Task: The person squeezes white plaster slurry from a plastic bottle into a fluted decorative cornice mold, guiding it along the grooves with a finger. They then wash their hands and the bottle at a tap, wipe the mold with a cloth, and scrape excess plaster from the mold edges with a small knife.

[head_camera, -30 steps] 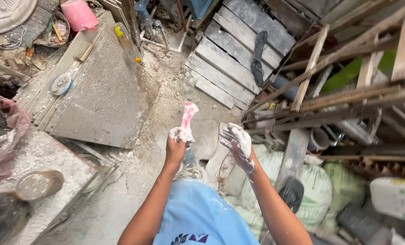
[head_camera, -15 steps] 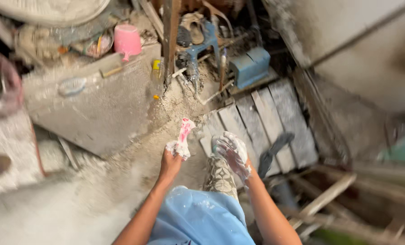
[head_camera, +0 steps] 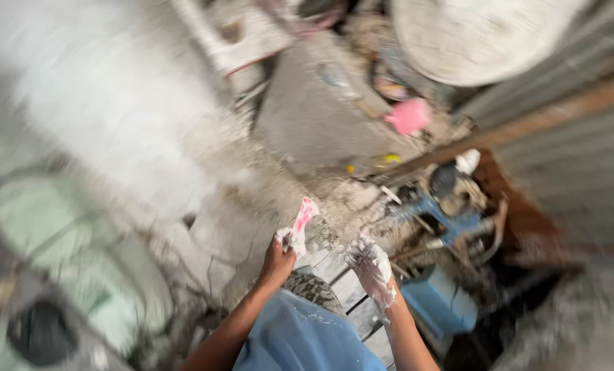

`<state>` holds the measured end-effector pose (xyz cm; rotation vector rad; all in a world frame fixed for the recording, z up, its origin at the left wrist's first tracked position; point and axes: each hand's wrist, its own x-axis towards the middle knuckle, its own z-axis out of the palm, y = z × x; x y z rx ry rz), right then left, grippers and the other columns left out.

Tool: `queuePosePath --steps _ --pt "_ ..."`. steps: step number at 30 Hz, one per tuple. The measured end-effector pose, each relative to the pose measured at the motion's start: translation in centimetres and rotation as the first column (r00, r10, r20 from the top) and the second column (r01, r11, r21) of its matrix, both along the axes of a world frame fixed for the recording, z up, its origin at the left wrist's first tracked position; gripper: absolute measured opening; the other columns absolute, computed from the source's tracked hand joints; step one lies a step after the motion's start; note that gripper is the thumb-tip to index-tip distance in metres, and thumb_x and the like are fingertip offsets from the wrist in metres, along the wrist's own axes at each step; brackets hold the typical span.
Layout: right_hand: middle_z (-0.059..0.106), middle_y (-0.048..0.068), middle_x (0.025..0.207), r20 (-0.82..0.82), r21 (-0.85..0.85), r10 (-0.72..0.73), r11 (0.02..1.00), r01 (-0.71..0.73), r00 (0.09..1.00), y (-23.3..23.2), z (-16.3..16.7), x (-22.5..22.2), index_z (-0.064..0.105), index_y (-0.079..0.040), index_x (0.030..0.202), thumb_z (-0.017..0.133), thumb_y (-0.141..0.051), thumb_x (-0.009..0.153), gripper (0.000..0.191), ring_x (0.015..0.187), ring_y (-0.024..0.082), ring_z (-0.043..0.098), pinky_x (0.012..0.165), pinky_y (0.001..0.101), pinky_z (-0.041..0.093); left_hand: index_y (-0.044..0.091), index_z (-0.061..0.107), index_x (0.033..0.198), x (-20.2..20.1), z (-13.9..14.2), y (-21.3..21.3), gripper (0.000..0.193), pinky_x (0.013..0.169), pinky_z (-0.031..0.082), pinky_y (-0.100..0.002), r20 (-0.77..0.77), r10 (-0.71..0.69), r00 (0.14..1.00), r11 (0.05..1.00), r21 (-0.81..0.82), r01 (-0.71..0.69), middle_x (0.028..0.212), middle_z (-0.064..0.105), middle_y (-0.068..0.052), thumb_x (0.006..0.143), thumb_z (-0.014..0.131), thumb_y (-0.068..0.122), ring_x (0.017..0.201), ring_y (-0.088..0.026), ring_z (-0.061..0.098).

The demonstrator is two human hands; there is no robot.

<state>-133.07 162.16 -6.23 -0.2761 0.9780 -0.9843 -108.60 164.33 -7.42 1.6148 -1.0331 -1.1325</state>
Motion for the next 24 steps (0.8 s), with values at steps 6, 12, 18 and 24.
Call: queuePosePath --steps 6,12,18,24 --pt "0.067 0.006 0.121 -0.011 0.041 0.384 0.923 -0.383 0.923 1.9 3.6 5.7 0.056 -0.012 0.139 0.06 -0.037 0.097 0.049 0.108 0.025 0.065 0.095 0.0444 0.051 0.002 0.057 0.118 2.3 3.8 10.5 0.032 0.072 0.055 -0.033 -0.198 0.443 0.874 0.89 -0.021 -0.456 0.097 0.068 -0.01 0.086 0.055 -0.001 0.084 -0.016 0.066" --pt "0.065 0.009 0.128 -0.021 0.082 0.523 0.85 -0.52 0.852 5.2 6.9 6.4 0.053 -0.008 0.142 0.061 -0.031 0.097 0.051 0.11 0.026 0.064 0.096 0.0443 0.052 0.001 0.06 0.114 -0.1 6.0 20.4 0.029 0.065 0.051 -0.032 -0.04 0.549 0.835 0.836 0.052 -0.547 0.093 0.067 -0.007 0.086 0.055 -0.001 0.075 -0.016 0.063" --pt "0.067 0.009 0.122 -0.067 0.079 0.617 0.787 -0.612 0.784 3.9 6.3 2.9 0.056 -0.005 0.139 0.062 -0.03 0.099 0.047 0.106 0.025 0.065 0.092 0.0441 0.054 0.0 0.06 0.112 -5.1 5.9 21.5 0.023 0.067 0.051 -0.033 -0.092 0.643 0.76 0.765 0.111 -0.634 0.091 0.067 -0.008 0.09 0.057 0.002 0.076 -0.016 0.06" --pt "0.067 0.011 0.119 0.031 0.085 0.715 0.694 -0.715 0.698 0.5 5.2 -3.3 0.058 -0.005 0.134 0.061 -0.031 0.101 0.042 0.105 0.026 0.067 0.091 0.0435 0.056 0.0 0.062 0.11 -11.9 5.1 19.8 0.022 0.067 0.051 -0.033 -0.075 0.696 0.714 0.717 0.132 -0.685 0.087 0.066 -0.005 0.089 0.057 0.002 0.076 -0.013 0.058"
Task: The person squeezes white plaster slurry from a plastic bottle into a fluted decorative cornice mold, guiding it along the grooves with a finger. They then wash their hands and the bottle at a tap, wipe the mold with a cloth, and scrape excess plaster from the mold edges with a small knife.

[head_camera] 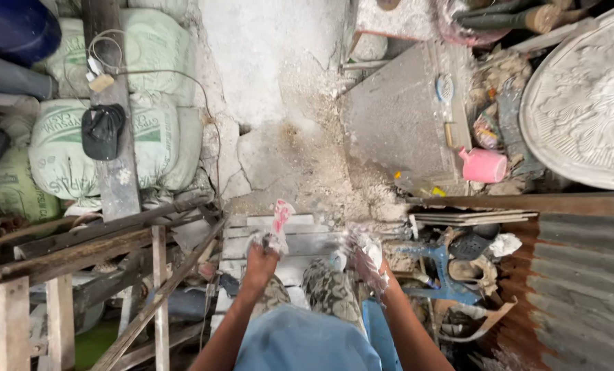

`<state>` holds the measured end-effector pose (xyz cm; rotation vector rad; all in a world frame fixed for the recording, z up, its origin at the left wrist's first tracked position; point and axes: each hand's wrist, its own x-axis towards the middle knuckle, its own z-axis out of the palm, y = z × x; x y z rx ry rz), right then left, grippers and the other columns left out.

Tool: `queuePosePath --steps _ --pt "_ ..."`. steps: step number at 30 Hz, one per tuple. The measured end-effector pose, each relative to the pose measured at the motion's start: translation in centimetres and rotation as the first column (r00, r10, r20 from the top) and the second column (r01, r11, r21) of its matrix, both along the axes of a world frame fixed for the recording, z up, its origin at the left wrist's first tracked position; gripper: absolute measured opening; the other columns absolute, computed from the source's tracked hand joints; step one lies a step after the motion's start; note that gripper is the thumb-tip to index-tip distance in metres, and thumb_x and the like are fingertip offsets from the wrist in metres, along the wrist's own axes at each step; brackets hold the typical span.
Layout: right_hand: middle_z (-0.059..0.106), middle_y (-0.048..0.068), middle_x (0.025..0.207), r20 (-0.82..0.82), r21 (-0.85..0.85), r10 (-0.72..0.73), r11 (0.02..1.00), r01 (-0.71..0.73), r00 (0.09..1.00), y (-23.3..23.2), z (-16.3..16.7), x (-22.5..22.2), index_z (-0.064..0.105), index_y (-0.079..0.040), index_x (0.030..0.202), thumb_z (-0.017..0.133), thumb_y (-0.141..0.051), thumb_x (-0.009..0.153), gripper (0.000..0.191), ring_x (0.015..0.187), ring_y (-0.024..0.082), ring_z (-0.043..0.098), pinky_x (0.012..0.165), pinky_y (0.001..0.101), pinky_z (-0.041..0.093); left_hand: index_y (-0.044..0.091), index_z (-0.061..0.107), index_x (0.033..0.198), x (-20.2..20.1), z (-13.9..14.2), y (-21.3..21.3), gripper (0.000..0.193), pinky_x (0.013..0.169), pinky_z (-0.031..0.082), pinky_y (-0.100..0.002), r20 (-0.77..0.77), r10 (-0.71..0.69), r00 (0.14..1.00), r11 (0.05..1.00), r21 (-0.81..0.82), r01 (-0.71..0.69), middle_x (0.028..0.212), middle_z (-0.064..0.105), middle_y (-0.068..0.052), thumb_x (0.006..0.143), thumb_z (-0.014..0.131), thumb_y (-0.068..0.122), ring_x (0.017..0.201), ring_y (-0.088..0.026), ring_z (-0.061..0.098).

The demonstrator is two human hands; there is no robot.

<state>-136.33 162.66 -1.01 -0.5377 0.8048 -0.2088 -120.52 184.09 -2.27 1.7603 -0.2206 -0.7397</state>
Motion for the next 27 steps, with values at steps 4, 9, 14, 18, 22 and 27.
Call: queuePosePath --steps 4,9,14,18,22,27 --pt "0.066 0.01 0.119 -0.097 0.045 0.021 0.999 -0.017 0.995 -2.7 -0.7 -2.3 0.057 -0.006 0.13 0.059 -0.029 0.099 0.039 0.106 0.026 0.067 0.093 0.0469 0.057 0.0 0.062 0.11 -3.1 -0.9 -0.8 0.02 0.064 0.051 -0.032 -0.09 0.009 0.996 0.998 -0.066 -0.015 0.087 0.067 -0.004 0.092 0.058 0.005 0.074 -0.011 0.058" --pt "0.065 0.012 0.125 0.034 -0.087 0.035 0.996 -0.032 0.999 -5.2 -3.4 -3.4 0.055 -0.006 0.134 0.059 -0.024 0.1 0.038 0.113 0.028 0.065 0.099 0.0462 0.054 0.006 0.057 0.118 -4.4 -3.8 -2.6 0.031 0.058 0.047 -0.032 -0.266 0.022 0.964 0.996 -0.079 -0.044 0.082 0.063 -0.003 0.088 0.056 0.007 0.069 -0.011 0.055" --pt "0.065 0.014 0.124 -0.193 -0.059 -0.035 0.998 0.024 0.981 -6.4 -8.1 -3.0 0.052 -0.005 0.139 0.057 -0.029 0.098 0.048 0.112 0.031 0.065 0.094 0.0471 0.054 0.0 0.061 0.108 -2.7 -10.2 -6.6 0.023 0.064 0.054 -0.041 0.067 -0.203 0.977 0.974 0.112 0.195 0.084 0.068 -0.013 0.086 0.061 0.007 0.074 -0.026 0.07" --pt "0.062 0.017 0.128 -0.181 -0.039 -0.07 0.997 0.063 0.981 -7.2 -13.8 -3.3 0.05 -0.002 0.146 0.064 -0.034 0.095 0.062 0.113 0.034 0.062 0.095 0.052 0.051 0.001 0.06 0.112 -0.4 -16.5 -9.3 0.027 0.071 0.052 -0.049 0.205 -0.314 0.927 0.945 0.161 0.284 0.089 0.069 -0.023 0.086 0.063 0.011 0.084 -0.041 0.068" --pt "0.045 0.017 0.158 0.528 -0.286 0.101 0.956 0.065 0.843 -9.4 -22.2 -6.3 0.035 0.0 0.161 0.078 -0.051 0.084 0.101 0.143 0.034 0.046 0.118 0.0476 0.036 0.002 0.058 0.118 1.9 -24.8 -12.8 0.035 0.074 0.053 -0.051 0.103 -0.346 0.932 0.92 0.229 0.317 0.093 0.071 -0.025 0.085 0.059 0.014 0.088 -0.043 0.069" --pt "0.046 0.034 0.151 0.013 -0.235 0.024 0.972 -0.021 1.0 -11.9 -37.0 -10.4 0.042 0.005 0.154 0.075 -0.05 0.092 0.09 0.133 0.05 0.046 0.111 0.0605 0.036 0.001 0.059 0.118 3.1 -40.9 -17.5 0.034 0.077 0.053 -0.055 0.235 -0.414 0.88 0.891 0.302 0.338 0.101 0.069 -0.029 0.091 0.062 0.023 0.093 -0.051 0.065"
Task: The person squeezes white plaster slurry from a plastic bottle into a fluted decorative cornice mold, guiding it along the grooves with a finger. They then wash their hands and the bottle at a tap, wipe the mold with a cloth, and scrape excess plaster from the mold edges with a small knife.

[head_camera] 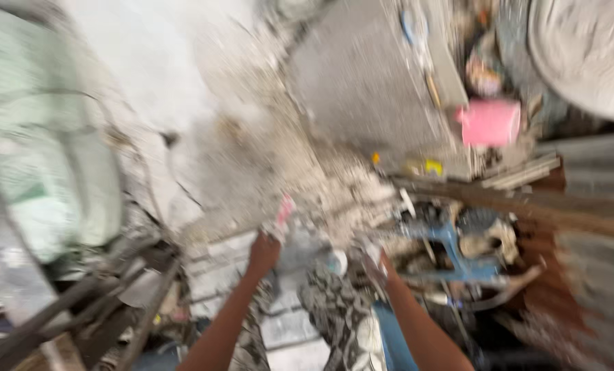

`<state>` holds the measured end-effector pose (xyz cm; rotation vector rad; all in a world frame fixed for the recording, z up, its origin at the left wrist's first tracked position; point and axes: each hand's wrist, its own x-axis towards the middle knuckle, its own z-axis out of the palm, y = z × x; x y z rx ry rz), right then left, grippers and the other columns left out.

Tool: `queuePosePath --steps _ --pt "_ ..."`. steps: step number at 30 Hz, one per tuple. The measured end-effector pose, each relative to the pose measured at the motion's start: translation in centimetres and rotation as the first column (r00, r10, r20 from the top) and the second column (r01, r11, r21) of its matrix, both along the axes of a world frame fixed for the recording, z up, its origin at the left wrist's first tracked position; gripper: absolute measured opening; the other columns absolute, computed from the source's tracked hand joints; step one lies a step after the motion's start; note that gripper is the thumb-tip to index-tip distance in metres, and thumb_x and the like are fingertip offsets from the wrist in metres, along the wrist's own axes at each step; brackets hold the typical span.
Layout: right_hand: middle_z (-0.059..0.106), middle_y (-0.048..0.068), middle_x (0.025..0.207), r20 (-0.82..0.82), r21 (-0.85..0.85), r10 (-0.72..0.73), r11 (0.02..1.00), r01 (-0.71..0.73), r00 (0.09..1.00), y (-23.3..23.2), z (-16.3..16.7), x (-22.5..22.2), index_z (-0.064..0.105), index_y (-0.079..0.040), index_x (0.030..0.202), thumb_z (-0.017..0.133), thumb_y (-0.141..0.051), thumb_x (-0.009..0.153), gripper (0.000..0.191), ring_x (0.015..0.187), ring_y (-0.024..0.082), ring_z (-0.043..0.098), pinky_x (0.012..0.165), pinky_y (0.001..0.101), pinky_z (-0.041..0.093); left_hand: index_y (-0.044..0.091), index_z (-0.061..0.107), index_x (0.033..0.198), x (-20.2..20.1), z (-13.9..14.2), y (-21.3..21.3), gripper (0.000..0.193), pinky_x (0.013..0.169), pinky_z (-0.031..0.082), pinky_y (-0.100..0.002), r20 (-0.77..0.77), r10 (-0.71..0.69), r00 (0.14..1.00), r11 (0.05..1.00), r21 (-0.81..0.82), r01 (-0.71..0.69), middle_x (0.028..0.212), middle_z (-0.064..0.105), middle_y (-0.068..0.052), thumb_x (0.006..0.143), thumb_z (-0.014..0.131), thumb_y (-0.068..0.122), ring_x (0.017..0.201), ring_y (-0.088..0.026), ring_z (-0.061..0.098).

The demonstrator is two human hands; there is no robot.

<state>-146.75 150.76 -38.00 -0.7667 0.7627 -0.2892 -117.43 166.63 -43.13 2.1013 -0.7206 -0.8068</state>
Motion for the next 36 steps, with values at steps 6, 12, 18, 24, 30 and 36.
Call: queuePosePath --steps 6,12,18,24,30,36 --pt "0.059 0.03 0.136 -0.79 -0.033 0.259 0.887 -0.46 0.556 -4.3 -17.1 -0.8 0.052 -0.001 0.142 0.059 -0.044 0.101 0.059 0.118 0.043 0.057 0.101 0.0534 0.046 0.001 0.061 0.123 -2.9 -15.8 -4.9 0.037 0.09 0.051 -0.051 -0.124 0.08 0.989 0.99 0.13 -0.064 0.111 0.07 -0.028 0.091 0.059 0.018 0.105 -0.047 0.066" --pt "0.067 0.017 0.13 -0.861 0.03 0.416 0.616 -0.787 0.293 -11.5 -23.6 1.7 0.054 -0.007 0.137 0.055 -0.047 0.101 0.053 0.112 0.028 0.068 0.098 0.0424 0.054 0.001 0.06 0.126 -5.8 -21.8 -12.4 0.042 0.087 0.05 -0.052 -0.436 0.268 0.859 0.963 0.158 -0.22 0.109 0.069 -0.028 0.087 0.053 0.015 0.103 -0.046 0.067" --pt "0.071 0.016 0.129 -0.804 0.079 0.524 0.563 -0.823 0.281 -19.3 -25.3 7.0 0.055 -0.014 0.139 0.056 -0.051 0.091 0.061 0.11 0.03 0.073 0.096 0.0457 0.06 0.0 0.068 0.111 -6.4 -27.9 -18.2 0.029 0.089 0.05 -0.054 -0.126 -0.046 0.991 0.989 0.136 0.064 0.106 0.07 -0.028 0.089 0.058 0.017 0.103 -0.049 0.064" --pt "0.063 0.017 0.136 -0.935 -0.043 0.24 0.656 -0.753 0.262 -20.9 -26.9 5.6 0.046 -0.014 0.148 0.054 -0.059 0.098 0.068 0.121 0.031 0.062 0.106 0.0484 0.049 0.0 0.068 0.109 -4.9 -32.9 -21.9 0.031 0.094 0.052 -0.053 0.05 -0.245 0.968 0.964 0.118 0.238 0.103 0.072 -0.026 0.083 0.057 0.012 0.103 -0.046 0.065" --pt "0.069 0.013 0.132 -0.823 -0.271 -0.043 0.907 -0.323 0.567 -18.2 -34.4 -2.2 0.053 -0.012 0.151 0.053 -0.053 0.098 0.067 0.114 0.034 0.063 0.099 0.0508 0.052 -0.01 0.062 0.116 -7.8 -35.6 -23.9 0.043 0.093 0.049 -0.052 0.304 -0.048 0.952 0.992 -0.095 0.08 0.11 0.066 -0.03 0.077 0.068 0.008 0.103 -0.048 0.062" --pt "0.069 0.01 0.129 0.102 0.095 -0.544 0.839 0.536 0.833 -15.4 -38.7 -4.8 0.043 -0.007 0.148 0.06 -0.047 0.101 0.064 0.111 0.025 0.069 0.102 0.0415 0.054 0.001 0.054 0.135 -16.9 -36.2 -25.0 0.043 0.092 0.054 -0.049 -0.504 -0.372 0.779 0.928 -0.222 0.299 0.117 0.066 -0.024 0.099 0.057 0.024 0.105 -0.034 0.065"
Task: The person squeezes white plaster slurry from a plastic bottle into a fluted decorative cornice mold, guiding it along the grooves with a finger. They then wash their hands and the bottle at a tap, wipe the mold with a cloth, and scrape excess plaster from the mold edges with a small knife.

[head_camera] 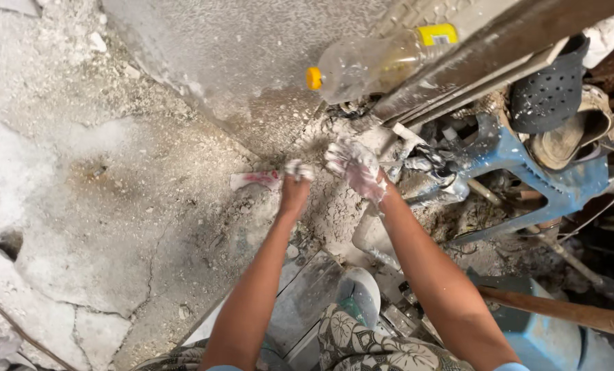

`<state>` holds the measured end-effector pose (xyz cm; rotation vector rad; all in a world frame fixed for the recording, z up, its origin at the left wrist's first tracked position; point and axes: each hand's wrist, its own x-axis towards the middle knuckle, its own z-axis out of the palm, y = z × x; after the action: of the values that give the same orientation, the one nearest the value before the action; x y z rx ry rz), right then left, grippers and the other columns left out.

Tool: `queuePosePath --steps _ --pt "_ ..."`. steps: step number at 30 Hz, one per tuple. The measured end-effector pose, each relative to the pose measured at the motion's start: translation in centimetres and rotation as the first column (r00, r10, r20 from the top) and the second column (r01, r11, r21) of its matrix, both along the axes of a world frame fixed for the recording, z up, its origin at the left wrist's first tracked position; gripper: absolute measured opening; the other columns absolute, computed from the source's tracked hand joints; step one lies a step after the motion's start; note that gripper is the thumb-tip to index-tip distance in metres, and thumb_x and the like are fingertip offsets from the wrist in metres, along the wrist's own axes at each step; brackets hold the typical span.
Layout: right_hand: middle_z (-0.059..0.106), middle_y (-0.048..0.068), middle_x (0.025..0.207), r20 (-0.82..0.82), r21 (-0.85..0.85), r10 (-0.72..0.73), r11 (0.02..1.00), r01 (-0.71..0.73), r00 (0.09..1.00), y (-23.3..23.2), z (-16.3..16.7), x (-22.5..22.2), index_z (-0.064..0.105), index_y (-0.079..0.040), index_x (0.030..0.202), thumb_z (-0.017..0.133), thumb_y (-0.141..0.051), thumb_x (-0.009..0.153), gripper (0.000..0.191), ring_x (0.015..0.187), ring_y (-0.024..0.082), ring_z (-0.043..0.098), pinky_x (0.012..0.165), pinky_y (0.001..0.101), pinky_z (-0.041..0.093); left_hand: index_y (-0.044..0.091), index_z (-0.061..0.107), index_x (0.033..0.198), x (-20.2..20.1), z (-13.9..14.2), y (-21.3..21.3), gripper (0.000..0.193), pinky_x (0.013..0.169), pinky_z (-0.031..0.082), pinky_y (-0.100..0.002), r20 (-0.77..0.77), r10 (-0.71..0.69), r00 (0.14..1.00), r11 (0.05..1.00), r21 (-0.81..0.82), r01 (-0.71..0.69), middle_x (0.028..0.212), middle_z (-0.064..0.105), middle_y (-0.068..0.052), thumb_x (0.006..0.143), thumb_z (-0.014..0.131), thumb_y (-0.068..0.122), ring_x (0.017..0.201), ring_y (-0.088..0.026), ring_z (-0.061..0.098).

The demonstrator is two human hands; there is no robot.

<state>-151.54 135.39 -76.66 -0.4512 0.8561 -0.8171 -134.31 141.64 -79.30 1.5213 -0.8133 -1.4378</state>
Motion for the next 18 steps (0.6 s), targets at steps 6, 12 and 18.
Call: queuePosePath --steps 6,12,18 --pt "0.071 0.007 0.121 -0.114 0.163 -0.172 0.968 0.19 0.978 1.4 2.3 1.1 0.051 -0.015 0.136 0.056 -0.047 0.094 0.053 0.104 0.024 0.068 0.096 0.0423 0.055 -0.003 0.055 0.134 -7.6 1.1 0.6 0.04 0.09 0.059 -0.044 -0.82 0.167 0.548 0.968 0.243 0.068 0.121 0.061 -0.015 0.106 0.057 0.026 0.107 -0.026 0.064" --pt "0.068 0.008 0.12 -0.154 -0.01 -0.286 0.958 0.288 0.946 2.0 1.1 0.5 0.054 -0.011 0.133 0.062 -0.038 0.095 0.047 0.107 0.024 0.065 0.096 0.0396 0.054 -0.001 0.057 0.122 -10.0 1.0 -2.1 0.033 0.079 0.066 -0.047 -0.642 0.216 0.735 0.967 0.245 -0.07 0.113 0.066 -0.018 0.09 0.052 0.001 0.096 -0.03 0.071" --pt "0.065 0.009 0.119 -0.072 -0.046 -0.298 0.954 0.296 0.952 2.3 1.7 0.0 0.056 -0.007 0.129 0.068 -0.029 0.095 0.042 0.109 0.023 0.061 0.095 0.037 0.053 -0.008 0.065 0.108 -10.4 3.1 -5.8 0.024 0.067 0.058 -0.049 -0.408 0.291 0.865 0.924 0.353 -0.144 0.099 0.07 -0.022 0.096 0.059 0.013 0.084 -0.033 0.07"
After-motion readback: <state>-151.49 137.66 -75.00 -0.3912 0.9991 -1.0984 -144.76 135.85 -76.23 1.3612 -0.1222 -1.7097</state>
